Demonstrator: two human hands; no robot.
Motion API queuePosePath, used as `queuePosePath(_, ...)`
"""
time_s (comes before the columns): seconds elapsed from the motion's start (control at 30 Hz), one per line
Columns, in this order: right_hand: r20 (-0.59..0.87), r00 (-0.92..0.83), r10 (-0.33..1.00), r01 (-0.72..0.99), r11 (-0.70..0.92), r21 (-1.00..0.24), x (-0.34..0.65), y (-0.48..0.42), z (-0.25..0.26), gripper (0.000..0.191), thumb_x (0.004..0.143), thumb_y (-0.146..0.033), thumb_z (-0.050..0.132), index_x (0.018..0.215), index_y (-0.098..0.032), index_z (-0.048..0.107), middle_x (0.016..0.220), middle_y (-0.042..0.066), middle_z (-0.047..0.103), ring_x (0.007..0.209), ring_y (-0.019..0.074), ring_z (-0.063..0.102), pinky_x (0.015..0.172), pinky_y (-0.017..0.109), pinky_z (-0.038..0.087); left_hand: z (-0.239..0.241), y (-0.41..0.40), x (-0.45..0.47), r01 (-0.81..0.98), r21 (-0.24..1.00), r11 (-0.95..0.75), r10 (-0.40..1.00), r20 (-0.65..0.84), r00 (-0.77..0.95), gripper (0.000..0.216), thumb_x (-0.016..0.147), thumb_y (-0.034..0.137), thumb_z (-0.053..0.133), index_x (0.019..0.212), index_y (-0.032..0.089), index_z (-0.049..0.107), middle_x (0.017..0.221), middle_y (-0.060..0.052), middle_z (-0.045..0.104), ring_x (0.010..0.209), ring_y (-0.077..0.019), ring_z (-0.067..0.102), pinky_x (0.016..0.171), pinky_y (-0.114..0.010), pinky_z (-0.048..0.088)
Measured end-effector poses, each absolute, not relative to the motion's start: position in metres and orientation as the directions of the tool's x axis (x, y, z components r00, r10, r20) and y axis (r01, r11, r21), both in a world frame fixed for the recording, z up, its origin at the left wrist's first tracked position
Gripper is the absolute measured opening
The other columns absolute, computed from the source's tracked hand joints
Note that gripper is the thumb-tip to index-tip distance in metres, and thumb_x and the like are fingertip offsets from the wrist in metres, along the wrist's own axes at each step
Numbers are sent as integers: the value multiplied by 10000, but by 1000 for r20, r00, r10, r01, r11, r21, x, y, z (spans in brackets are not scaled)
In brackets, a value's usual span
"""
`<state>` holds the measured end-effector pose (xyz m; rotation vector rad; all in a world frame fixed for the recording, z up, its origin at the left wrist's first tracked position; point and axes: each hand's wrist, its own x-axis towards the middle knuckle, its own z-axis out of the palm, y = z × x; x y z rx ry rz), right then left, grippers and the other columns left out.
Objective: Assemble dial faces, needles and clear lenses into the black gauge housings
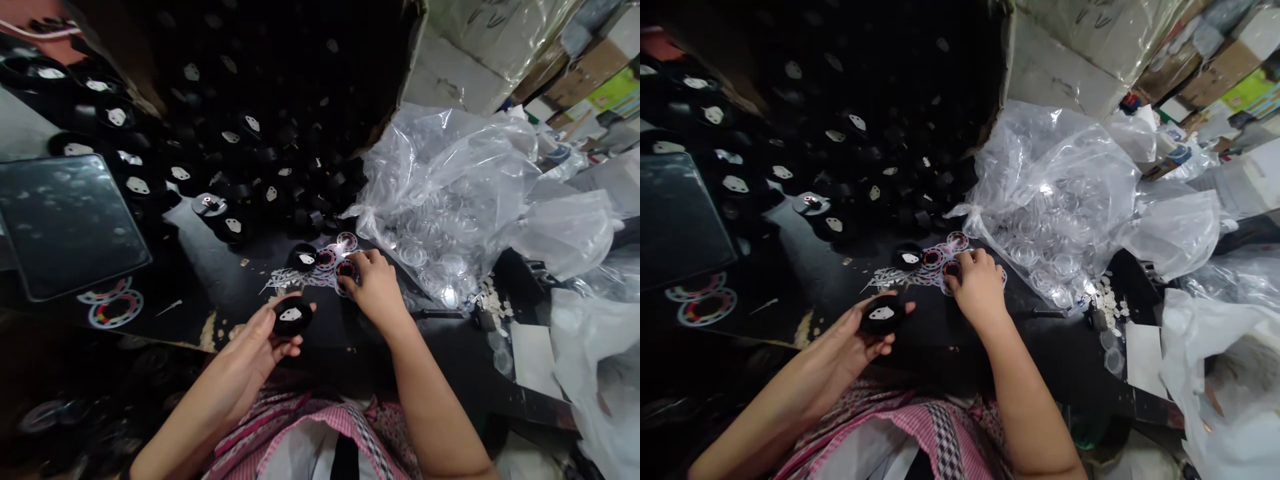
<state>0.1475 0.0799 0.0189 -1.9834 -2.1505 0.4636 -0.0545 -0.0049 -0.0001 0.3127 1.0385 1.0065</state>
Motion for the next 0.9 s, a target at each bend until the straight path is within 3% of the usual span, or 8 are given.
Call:
queuePosePath(0.2,9,-26,1000,831,27,-555,152,72,4,295,873,-223,678,1167,-217,698,1260,119,620,1196,301,580,1013,480,447,0,-1,-47,-611,557,562,782,-599,173,348,858,417,743,1145,233,678,1124,-121,789,909,-240,767,798,-339,625)
queuePosePath(0.37,-32,-86,996,658,33,-752,143,54,15,167,947,-235,561,985,-200,720,929,30,745,879,170,700,798,296,548,11,4,-41,-666,498,556,763,-623,171,294,990,376,558,1159,188,709,1118,-125,787,853,-198,756,708,-280,626)
queuePosePath(0.5,-49,-48,998,422,-24,-906,134,37,27,120,899,-306,634,885,-205,697,793,-8,725,738,147,672,686,256,523,15,8,-36,-703,518,487,785,-613,92,264,1006,333,542,1091,184,743,1089,-76,780,870,-162,727,725,-243,624)
queuePosePath(0.7,9,79,997,524,-34,-851,150,54,14,152,888,-345,648,816,-212,660,716,-19,676,672,151,621,655,273,476,13,8,-36,-701,536,470,777,-628,41,255,1014,299,523,1076,166,731,1140,-107,762,953,-184,727,795,-269,631)
queuePosePath(0.83,103,120,987,559,19,-829,164,66,18,100,860,-285,656,806,-208,692,935,37,702,876,183,642,802,310,498,7,7,-38,-690,537,485,777,-627,58,243,1001,289,547,1081,154,733,1145,-122,759,982,-198,729,835,-296,630)
queuePosePath(0.9,123,101,987,540,49,-840,160,61,28,93,866,-279,658,818,-209,697,951,39,691,892,181,631,819,311,496,5,6,-36,-691,546,474,789,-612,59,224,972,307,599,1056,162,747,1130,-107,765,963,-203,735,840,-306,631)
